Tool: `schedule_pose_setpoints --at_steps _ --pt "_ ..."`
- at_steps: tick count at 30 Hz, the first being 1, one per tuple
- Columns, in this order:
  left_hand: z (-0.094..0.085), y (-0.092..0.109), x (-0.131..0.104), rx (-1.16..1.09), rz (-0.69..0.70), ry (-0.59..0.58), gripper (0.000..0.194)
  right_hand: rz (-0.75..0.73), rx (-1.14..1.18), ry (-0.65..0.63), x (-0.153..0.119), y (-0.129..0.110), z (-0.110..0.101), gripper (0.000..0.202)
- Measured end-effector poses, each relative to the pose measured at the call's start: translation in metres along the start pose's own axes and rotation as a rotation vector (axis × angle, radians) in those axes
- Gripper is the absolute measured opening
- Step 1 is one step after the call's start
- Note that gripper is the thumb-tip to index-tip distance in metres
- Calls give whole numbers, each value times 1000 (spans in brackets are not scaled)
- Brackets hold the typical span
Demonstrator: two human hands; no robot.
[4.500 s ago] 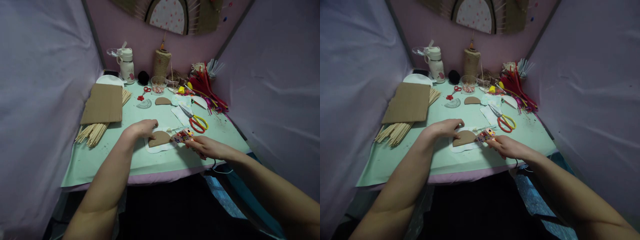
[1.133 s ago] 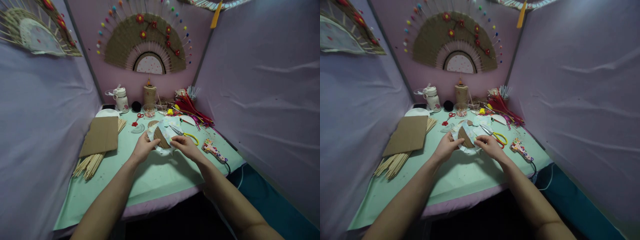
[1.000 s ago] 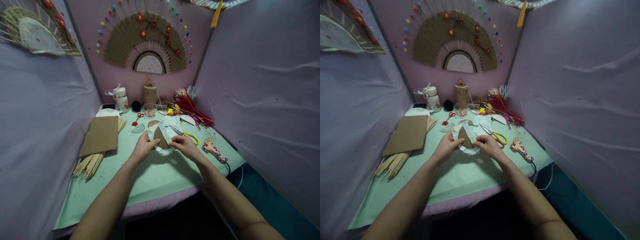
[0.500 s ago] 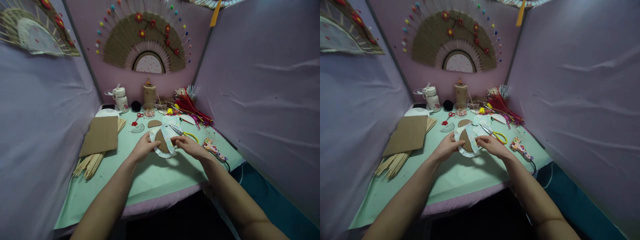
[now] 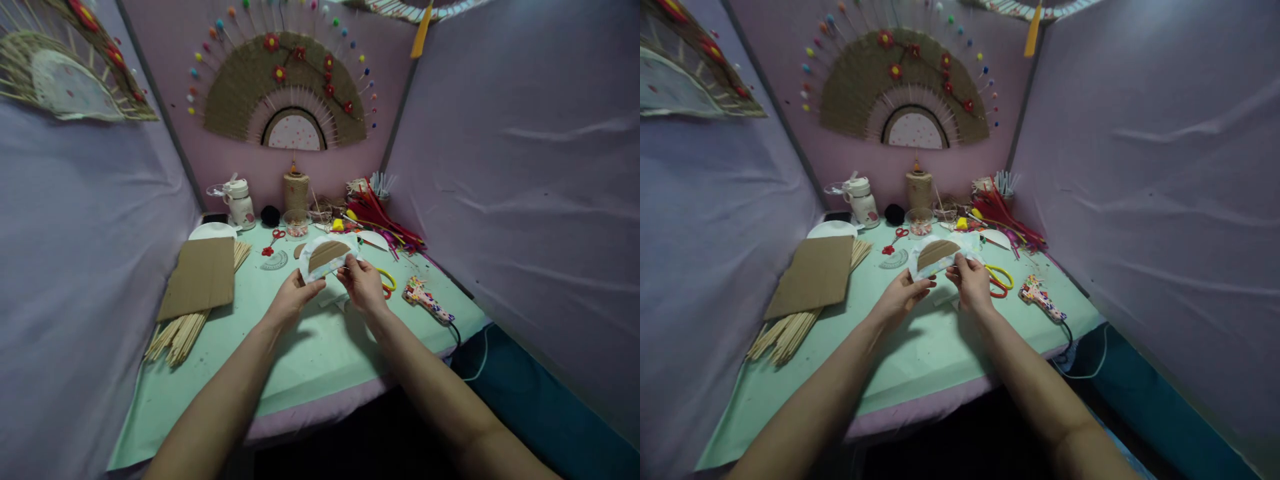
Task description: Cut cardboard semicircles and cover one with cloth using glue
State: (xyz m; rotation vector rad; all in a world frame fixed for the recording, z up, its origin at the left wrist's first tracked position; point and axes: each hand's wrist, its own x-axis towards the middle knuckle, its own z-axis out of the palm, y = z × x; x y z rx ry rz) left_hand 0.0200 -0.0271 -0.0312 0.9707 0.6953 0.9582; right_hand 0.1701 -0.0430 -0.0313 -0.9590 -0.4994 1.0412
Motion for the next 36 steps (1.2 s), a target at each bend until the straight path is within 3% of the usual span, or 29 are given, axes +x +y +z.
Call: schedule_pose_setpoints --at_steps 4,9,15,22,28,31,33,36 --pt "11 -12 0 -147 46 149 44 18 113 3 -9 11 12 48" --pt "14 -13 -2 -213 77 264 35 -39 13 -122 -16 26 13 37" --pt "14 -13 -1 -242 94 266 37 -154 -81 -173 -14 26 13 28" --pt "8 -12 2 -245 104 193 36 -71 21 -242 -12 9 4 38" --pt "6 -15 3 -238 92 140 39 -4 68 -260 -8 9 -1 43" --pt "1 -9 1 -198 40 46 41 29 84 -236 -2 7 -4 44" --pt "-5 0 -1 -175 -27 -124 52 23 70 -223 3 3 -10 44" --pt "-16 13 -4 -243 -153 -424 86 23 -39 -299 7 -2 -21 42"
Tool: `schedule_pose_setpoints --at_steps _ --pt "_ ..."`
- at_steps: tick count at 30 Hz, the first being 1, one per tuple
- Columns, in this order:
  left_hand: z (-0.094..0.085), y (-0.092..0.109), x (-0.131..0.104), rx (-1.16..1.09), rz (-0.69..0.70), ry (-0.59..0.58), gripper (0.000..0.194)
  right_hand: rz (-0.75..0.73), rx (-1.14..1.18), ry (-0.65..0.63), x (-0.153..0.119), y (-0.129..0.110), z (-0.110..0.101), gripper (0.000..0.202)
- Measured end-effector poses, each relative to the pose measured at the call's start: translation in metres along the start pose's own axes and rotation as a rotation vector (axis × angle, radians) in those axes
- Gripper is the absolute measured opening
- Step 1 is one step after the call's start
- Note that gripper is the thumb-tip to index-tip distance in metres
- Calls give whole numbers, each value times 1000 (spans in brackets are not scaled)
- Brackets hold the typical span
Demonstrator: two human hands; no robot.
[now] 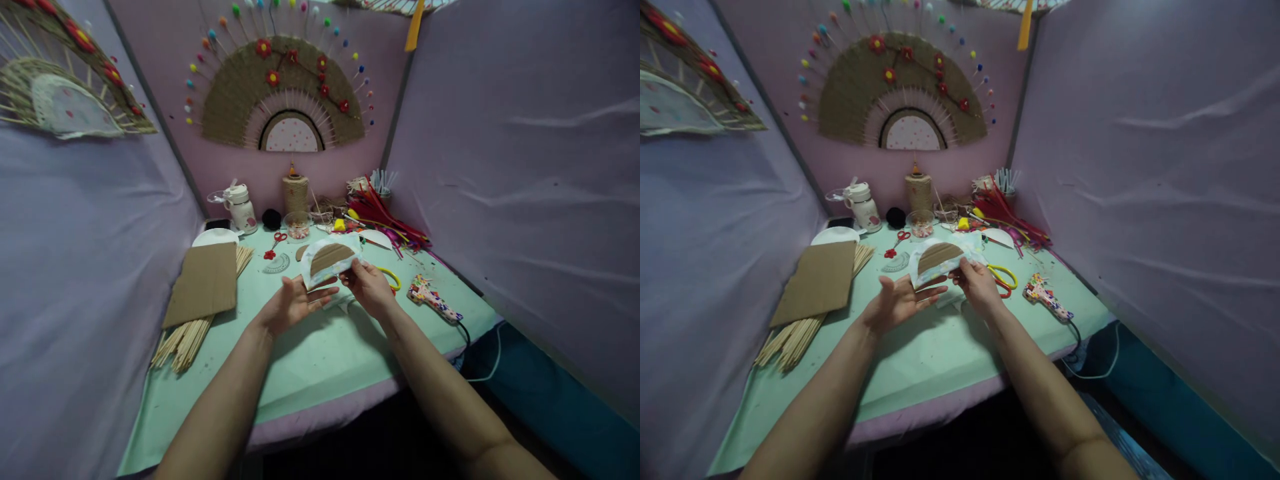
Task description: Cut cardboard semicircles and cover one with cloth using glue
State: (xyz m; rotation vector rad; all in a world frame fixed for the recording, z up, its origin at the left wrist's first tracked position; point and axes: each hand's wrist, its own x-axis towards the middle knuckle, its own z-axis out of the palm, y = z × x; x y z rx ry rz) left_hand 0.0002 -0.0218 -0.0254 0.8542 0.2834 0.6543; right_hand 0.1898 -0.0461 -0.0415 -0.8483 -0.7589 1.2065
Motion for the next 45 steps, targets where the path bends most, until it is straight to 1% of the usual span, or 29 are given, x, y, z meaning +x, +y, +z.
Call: schedule_pose_setpoints --at_steps 1,2,4,5,8,10,13,16,18,19,20,22,23,25,29,32,35,37,39,41,43,45 --pt "-2 3 -2 -42 -17 -26 90 19 -61 -50 -1 -1 -4 41" --pt "-4 5 -2 -72 -26 -28 92 38 -127 -100 -4 0 -7 42" --pt "-8 4 -2 -73 -56 7 85 63 -259 -164 -10 1 -10 44" --pt "-9 2 -1 -40 -83 33 78 68 -322 -173 -13 2 -11 44" --pt "-7 -7 2 112 -177 134 51 63 -489 -152 -21 5 -8 39" --pt "-4 -11 3 172 -226 187 41 44 -555 -129 -23 7 -7 35" --pt "2 -11 3 182 -254 209 35 -4 -570 -89 -21 10 -11 35" --pt "4 -9 3 185 -217 214 35 -107 -634 9 -17 5 -27 32" --pt "2 -5 3 179 -160 231 34 -208 -836 99 -14 -4 -42 26" --pt "1 -3 3 176 -128 248 33 -247 -1002 130 -13 -11 -51 23" --pt "0 -1 2 171 -99 269 33 -253 -1203 126 -11 -17 -59 22" --pt "-3 4 2 161 -53 310 35 -171 -1594 75 -7 -29 -73 24" --pt "-4 7 1 156 -42 319 36 -103 -1734 50 -5 -34 -78 26" --pt "-6 11 0 149 -35 306 38 13 -1862 24 2 -39 -86 25" --pt "-6 14 -3 141 -47 249 41 149 -1878 -36 20 -41 -89 14" --pt "-5 13 -4 129 -60 224 39 208 -1864 -99 29 -44 -89 10" --pt "-4 14 -5 118 -62 202 35 232 -1838 -138 29 -51 -92 12" --pt "-3 15 -6 102 -60 202 35 226 -1820 -137 24 -55 -95 13" --pt "-4 16 -7 83 -61 204 37 205 -1811 -106 15 -56 -100 16" --pt "-5 17 -8 71 -60 203 40 139 -1784 -46 4 -54 -102 23" --pt "-6 18 -8 72 -49 203 41 4 -1677 5 -8 -51 -102 35" --pt "-6 18 -8 88 -37 196 41 -174 -1506 1 -21 -49 -100 53"
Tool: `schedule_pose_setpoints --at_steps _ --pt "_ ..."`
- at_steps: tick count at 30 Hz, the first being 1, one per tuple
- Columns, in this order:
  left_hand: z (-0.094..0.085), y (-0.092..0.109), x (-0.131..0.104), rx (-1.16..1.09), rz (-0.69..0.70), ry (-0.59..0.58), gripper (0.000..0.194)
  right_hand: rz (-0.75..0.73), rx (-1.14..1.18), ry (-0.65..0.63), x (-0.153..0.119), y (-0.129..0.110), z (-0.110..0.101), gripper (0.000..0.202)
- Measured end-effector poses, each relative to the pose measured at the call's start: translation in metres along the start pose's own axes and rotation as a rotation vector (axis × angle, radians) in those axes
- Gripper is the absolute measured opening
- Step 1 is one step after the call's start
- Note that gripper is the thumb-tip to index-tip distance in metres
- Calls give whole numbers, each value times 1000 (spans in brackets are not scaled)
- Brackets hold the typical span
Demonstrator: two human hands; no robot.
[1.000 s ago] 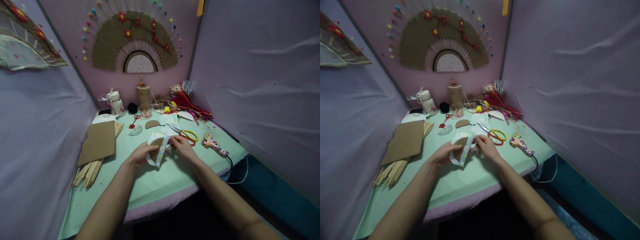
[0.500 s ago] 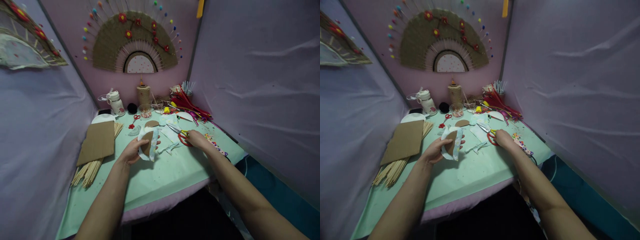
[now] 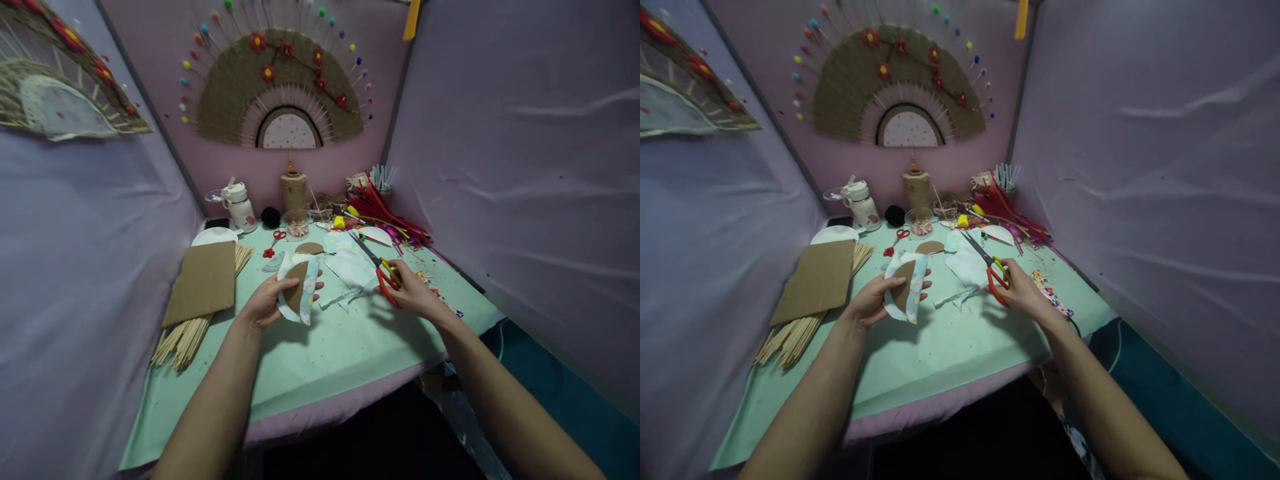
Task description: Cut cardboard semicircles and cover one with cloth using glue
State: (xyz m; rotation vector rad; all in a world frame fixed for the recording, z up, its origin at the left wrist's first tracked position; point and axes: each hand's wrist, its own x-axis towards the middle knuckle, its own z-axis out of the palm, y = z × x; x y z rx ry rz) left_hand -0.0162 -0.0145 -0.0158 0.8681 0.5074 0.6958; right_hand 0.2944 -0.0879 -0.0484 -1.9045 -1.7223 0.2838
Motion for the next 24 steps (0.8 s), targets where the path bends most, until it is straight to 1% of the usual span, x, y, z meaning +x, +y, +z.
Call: schedule_pose_setpoints --at_steps 2,3,5,8,13,17,20,24 --pt "1 -1 0 20 0 -11 39 -144 105 78 -11 -7 -3 65" --pt "1 -1 0 29 -8 -17 38 -212 112 97 -15 -11 -6 67" --pt "2 -2 0 43 -26 -17 36 -327 68 96 -22 -19 -14 65" --pt "2 -3 0 74 -56 -3 36 -421 -36 65 -29 -28 -24 60" --pt "-1 -5 0 98 -70 -6 39 -444 -130 50 -33 -27 -27 54" --pt "1 -4 -1 85 -52 -13 36 -446 -141 67 -32 -23 -24 52" --pt "4 -3 -3 85 -49 -17 35 -440 -147 56 -32 -24 -24 50" --pt "4 -4 -3 124 -51 -62 33 -434 -140 38 -32 -25 -25 50"
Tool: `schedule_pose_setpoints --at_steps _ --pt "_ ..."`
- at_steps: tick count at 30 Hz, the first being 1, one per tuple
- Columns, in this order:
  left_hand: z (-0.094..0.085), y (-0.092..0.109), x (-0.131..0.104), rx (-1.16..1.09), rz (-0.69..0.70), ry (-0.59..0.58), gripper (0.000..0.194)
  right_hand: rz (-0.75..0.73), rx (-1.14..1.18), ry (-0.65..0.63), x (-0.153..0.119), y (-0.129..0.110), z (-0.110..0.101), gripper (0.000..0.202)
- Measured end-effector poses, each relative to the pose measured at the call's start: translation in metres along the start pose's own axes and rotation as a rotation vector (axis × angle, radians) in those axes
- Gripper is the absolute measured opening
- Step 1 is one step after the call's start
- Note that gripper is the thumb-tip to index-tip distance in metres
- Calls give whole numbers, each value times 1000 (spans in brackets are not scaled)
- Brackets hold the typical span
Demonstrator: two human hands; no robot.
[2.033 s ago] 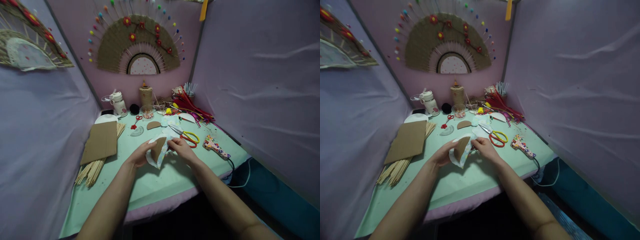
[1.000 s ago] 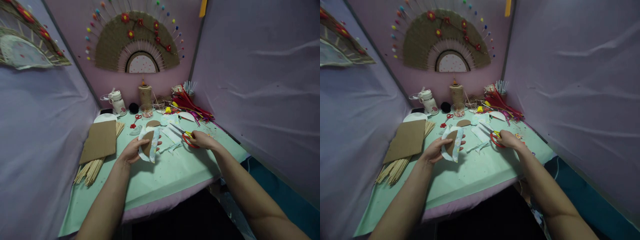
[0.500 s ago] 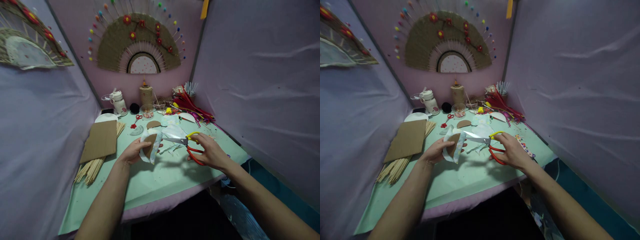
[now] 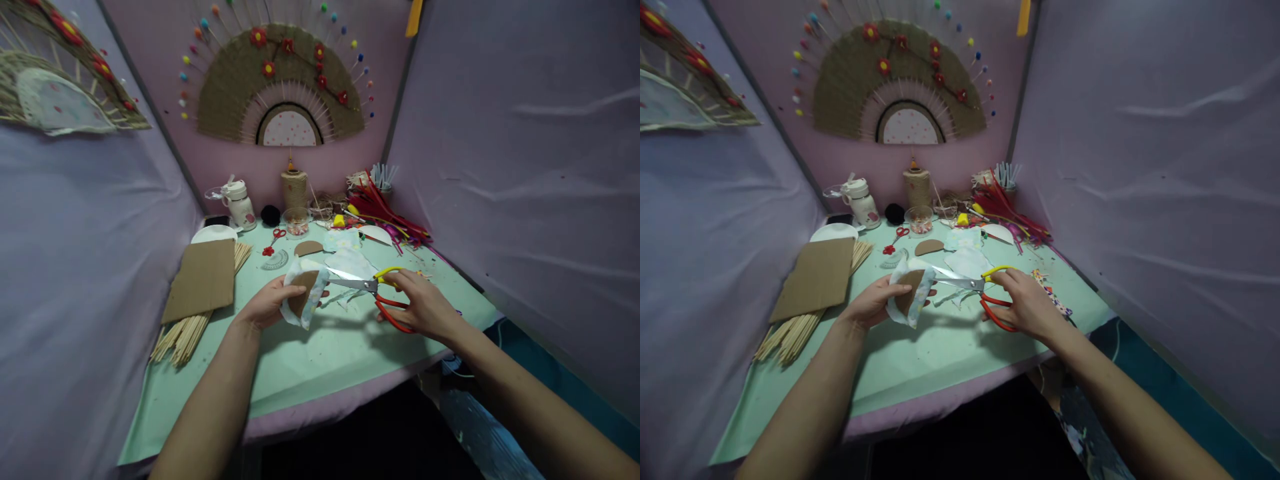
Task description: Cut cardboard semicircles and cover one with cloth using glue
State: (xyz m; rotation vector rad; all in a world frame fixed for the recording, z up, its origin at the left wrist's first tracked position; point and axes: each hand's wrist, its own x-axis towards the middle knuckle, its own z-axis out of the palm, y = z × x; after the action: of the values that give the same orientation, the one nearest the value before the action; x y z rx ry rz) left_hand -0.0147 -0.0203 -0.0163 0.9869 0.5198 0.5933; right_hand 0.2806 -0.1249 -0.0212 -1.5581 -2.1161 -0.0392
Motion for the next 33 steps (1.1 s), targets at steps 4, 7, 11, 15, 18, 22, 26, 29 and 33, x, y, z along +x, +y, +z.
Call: schedule_pose_setpoints --at_steps 4,7,11,15,18,22,26,29,33 --pt "-2 -2 0 20 -9 -20 33 -14 7 -1 -1 0 1 49" --pt "-2 -3 -1 9 -35 -34 31 -36 -8 -3 -1 1 3 50" --pt "-1 -2 -2 -47 -78 -83 30 -69 -41 18 -2 3 2 49" --pt "-2 -3 -2 -98 -99 -121 31 -124 -50 65 -2 2 -3 43" --pt "-3 -4 -1 -116 -102 -151 32 -150 -68 103 -2 1 -5 41" --pt "-3 -5 -1 -114 -89 -156 32 -147 -93 109 -3 1 -5 40" --pt "0 -4 -1 -102 -85 -140 31 -158 -110 105 -4 2 -4 41" --pt "2 -3 -1 -92 -88 -124 30 -163 -127 115 -5 3 -5 40" --pt "1 -3 -1 -73 -89 -108 30 -189 -173 135 -5 5 -7 42"
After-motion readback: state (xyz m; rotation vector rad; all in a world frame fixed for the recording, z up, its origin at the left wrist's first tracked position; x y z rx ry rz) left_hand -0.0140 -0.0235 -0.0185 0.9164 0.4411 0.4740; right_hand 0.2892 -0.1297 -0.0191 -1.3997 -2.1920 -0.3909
